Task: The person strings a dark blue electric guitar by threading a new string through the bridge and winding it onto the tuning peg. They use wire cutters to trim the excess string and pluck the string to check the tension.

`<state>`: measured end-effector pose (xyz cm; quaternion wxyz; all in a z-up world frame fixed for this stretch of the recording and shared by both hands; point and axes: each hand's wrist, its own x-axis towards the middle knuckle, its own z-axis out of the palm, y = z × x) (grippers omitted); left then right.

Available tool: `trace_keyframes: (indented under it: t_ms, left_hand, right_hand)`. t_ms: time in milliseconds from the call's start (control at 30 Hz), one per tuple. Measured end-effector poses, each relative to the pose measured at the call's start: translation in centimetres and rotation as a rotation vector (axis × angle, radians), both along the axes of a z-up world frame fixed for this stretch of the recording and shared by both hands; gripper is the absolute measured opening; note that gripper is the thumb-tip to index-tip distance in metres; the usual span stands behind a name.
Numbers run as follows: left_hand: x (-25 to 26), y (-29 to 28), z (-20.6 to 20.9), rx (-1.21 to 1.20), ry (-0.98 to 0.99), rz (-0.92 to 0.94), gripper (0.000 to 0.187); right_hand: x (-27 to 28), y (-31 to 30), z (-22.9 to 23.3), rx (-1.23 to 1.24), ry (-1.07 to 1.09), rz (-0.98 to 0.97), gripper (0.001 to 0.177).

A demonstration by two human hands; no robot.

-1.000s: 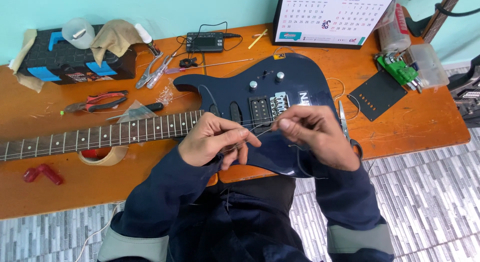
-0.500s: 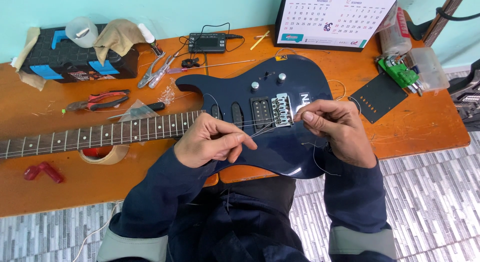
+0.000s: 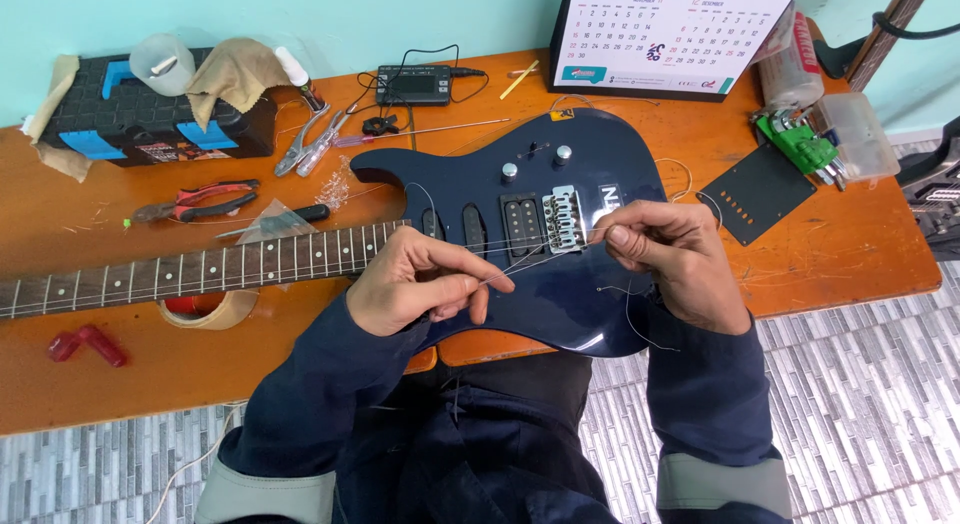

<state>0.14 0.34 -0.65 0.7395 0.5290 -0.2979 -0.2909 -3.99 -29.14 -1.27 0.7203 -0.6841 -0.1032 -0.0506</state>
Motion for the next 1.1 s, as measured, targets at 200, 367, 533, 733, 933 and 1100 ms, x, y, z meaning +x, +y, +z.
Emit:
trace_keyframes:
  t_ms: [200, 367, 533, 733, 933, 1100]
  left_hand:
    - [-0.1, -0.1, 0.2, 0.041, -0.068, 0.036, 0.025]
    - [-0.1, -0.1, 0.2, 0.042, -0.073, 0.049, 0.025]
    - [0.2, 0.3, 0.5, 0.039, -0.096, 0.035, 0.024]
    - [0.9, 3.9, 4.6, 0.171, -0.318, 0.076, 0.025]
    - [0.7, 7.5, 5.4, 0.172, -0.256, 0.257, 0.024]
    - [0.4, 9.3, 5.8, 0.303, -0.470, 0.441, 0.024]
  right_hand:
    - [0.0, 0.0, -0.3, 0.023, 0.008, -0.005, 0.012]
    - [0.1, 0.0, -0.4, 0.025, 0.013, -0.009, 0.012]
    - [-0.1, 0.2, 0.4, -0.026, 0.021, -0.001, 0.012]
    - [-1.0, 0.0, 2.2, -0.200, 0.006, 0.043, 0.011]
    - [-0.5, -0.7, 1.8, -0.216, 0.004, 0.030, 0.010]
    - [-0.5, 0.6, 2.8, -0.083, 0.072, 0.000, 0.010]
